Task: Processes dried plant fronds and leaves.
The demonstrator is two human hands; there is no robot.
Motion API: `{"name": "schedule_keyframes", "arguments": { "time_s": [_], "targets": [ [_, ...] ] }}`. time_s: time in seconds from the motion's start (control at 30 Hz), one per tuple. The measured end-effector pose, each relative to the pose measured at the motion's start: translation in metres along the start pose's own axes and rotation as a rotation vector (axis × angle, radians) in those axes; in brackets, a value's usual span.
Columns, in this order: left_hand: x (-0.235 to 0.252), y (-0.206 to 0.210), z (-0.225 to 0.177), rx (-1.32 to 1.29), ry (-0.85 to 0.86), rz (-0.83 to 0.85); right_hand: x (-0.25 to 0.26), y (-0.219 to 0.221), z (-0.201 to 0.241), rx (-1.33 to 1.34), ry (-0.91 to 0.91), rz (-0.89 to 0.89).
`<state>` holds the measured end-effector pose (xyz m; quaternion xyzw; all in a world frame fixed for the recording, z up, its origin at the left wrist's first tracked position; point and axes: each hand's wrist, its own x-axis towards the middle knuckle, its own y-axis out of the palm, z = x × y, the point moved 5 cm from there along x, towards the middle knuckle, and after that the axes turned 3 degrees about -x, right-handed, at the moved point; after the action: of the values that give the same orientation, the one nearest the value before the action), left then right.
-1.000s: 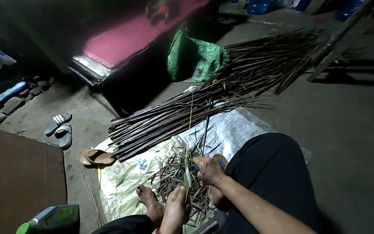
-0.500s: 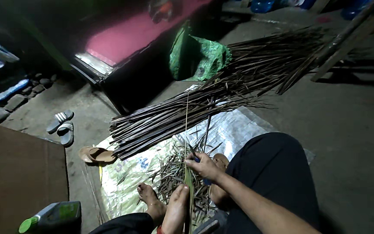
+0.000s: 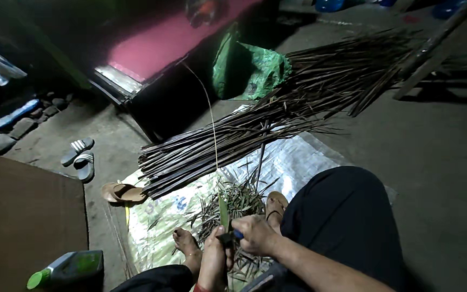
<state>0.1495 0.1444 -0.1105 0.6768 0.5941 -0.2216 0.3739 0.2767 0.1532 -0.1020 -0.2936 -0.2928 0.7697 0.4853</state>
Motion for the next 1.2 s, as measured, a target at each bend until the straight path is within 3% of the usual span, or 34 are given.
{"name": "schedule_keyframes", "arguments": {
  "time_s": [0.2, 0.37, 0.47, 0.63, 0.7, 0.87, 1.07, 1.2],
  "targets": [
    [-0.004, -0.001, -0.001, -0.019, 0.045, 0.038, 0.006, 0.004, -0.007, -0.192, -0.072, -0.326],
    [-0.010, 0.002, -0.003, 0.018, 0.049, 0.045, 0.016, -0.016, -0.035, -0.069, 0.400, -0.114],
    [-0.008, 0.003, -0.002, 0.018, 0.042, 0.030, 0.009, -0.018, -0.025, -0.037, 0.238, -0.171],
    [-0.008, 0.005, -0.002, -0.010, 0.089, 0.068, 0.002, 0.001, 0.009, -0.014, 0.020, -0.102],
    [-0.009, 0.005, -0.001, -0.001, 0.094, 0.091, 0.006, 0.000, -0.001, -0.064, 0.042, -0.140],
    [-0.012, 0.009, -0.002, 0.030, 0.070, 0.087, 0.014, -0.015, -0.034, -0.102, 0.291, -0.200],
    [-0.010, 0.007, -0.002, 0.041, 0.056, 0.100, 0.009, -0.002, -0.006, -0.106, 0.109, -0.243],
    [-0.014, 0.008, 0.000, 0.060, 0.033, 0.121, 0.021, -0.021, -0.039, -0.042, 0.431, -0.097]
  ]
}}
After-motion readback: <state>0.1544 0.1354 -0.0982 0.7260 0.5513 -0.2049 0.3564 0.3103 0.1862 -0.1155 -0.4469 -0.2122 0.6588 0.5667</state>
